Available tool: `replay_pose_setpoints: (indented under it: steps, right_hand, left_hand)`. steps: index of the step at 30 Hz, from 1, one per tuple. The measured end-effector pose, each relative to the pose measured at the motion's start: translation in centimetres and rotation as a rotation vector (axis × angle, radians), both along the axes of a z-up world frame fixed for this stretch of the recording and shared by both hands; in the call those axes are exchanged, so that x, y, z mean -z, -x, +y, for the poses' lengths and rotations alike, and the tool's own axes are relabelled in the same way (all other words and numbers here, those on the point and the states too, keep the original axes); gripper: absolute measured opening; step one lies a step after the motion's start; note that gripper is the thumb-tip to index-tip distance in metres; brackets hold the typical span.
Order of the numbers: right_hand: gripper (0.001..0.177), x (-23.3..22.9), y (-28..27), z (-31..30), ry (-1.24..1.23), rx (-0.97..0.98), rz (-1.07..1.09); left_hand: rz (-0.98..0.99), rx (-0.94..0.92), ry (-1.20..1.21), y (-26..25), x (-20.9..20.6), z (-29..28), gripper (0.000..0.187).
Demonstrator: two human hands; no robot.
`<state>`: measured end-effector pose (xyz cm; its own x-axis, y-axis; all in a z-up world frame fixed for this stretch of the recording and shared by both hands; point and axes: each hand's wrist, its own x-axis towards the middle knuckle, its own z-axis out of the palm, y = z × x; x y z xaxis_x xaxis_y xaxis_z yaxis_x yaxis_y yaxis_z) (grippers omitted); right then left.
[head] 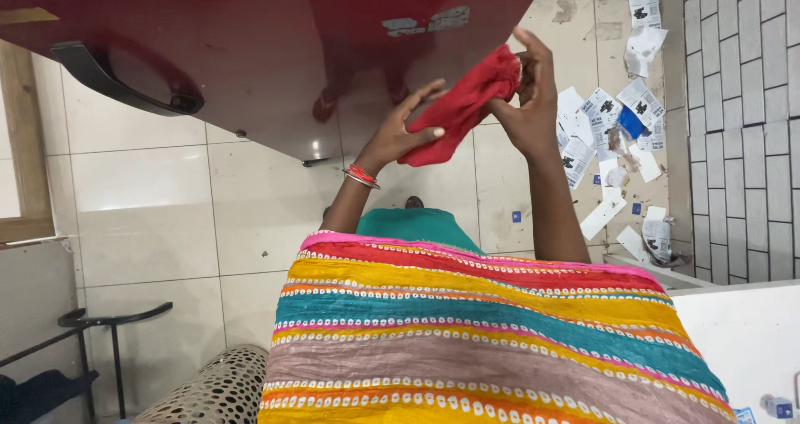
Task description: The person wipes the surface of a maroon-colored cabinet using a red cloth. They clean the top, front, and side panels in a repetitive wiping motion.
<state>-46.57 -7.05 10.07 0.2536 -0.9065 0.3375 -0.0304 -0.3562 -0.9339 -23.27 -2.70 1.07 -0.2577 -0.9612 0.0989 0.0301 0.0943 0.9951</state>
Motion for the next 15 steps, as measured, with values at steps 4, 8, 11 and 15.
replay_pose_setpoints:
  steps: [4,8,11,15]
  right_hand:
    - [0.061,0.4,0.5,-0.7,0.062,0.089,0.109]
    - [0.039,2.5,0.0,-1.2,0.208,0.369,0.491]
    - [0.036,3.6,-0.5,-0.3,0.472,0.400,0.549]
    - [0.033,3.8,-0.7,2.7,0.152,0.090,0.389]
  left_hand:
    - [0.186,0.144,-0.150,1.5,0.6,0.9,0.071]
    - [0.258,0.098,-0.129,2.8,1.1,1.9,0.070]
    - [0.377,0.102,-0.151,3.1,0.7,2.7,0.069]
    - [0.472,0.042,-0.288,2.6,0.0,3.4,0.065]
